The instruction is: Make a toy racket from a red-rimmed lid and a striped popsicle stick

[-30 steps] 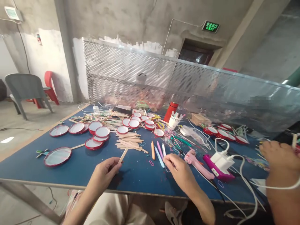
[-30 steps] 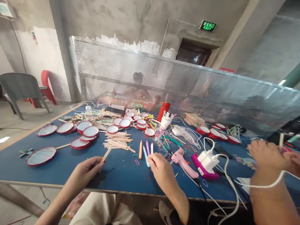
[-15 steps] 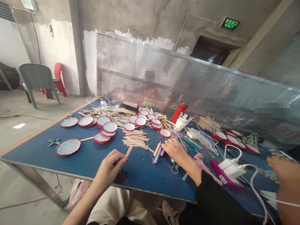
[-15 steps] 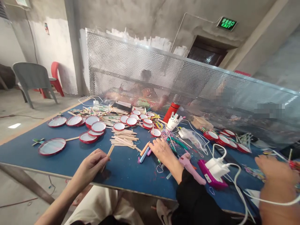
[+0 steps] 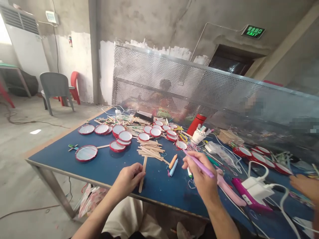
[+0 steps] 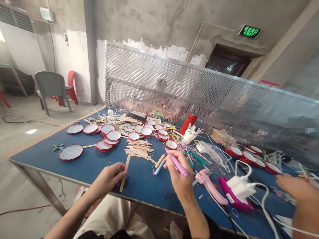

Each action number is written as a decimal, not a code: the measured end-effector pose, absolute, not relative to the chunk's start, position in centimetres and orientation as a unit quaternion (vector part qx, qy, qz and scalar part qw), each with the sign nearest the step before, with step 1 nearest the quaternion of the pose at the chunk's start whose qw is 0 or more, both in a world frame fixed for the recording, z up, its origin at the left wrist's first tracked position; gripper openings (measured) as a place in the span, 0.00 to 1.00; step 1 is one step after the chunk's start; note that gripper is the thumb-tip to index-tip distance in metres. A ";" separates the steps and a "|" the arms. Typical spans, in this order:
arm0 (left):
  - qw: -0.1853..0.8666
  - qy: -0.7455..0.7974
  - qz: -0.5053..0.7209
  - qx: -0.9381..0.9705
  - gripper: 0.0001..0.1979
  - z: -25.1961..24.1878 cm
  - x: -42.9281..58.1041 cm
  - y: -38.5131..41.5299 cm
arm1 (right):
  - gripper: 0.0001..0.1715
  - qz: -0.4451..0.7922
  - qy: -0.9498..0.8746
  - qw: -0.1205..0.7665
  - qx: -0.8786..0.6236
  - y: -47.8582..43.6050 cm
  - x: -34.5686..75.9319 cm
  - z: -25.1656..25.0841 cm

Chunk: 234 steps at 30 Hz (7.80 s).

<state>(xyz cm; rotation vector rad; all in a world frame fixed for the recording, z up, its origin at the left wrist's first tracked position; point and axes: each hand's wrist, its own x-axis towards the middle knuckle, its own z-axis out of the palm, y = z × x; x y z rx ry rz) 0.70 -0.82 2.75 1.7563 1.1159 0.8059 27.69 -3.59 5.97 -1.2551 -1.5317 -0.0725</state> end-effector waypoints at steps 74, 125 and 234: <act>0.377 0.449 0.328 0.740 0.10 2.7 0.9 -1.7 | 0.14 0.141 -0.523 0.673 -0.504 -4.1 14.3 -0.2; 0.384 0.444 0.323 0.742 0.10 3.1 0.9 -1.7 | 0.13 0.168 -0.516 0.680 -0.493 -4.1 14.1 -0.4; 0.365 0.432 0.345 0.749 0.09 2.6 0.6 -1.9 | 0.10 0.180 -0.512 0.694 -0.473 -4.6 14.1 -0.8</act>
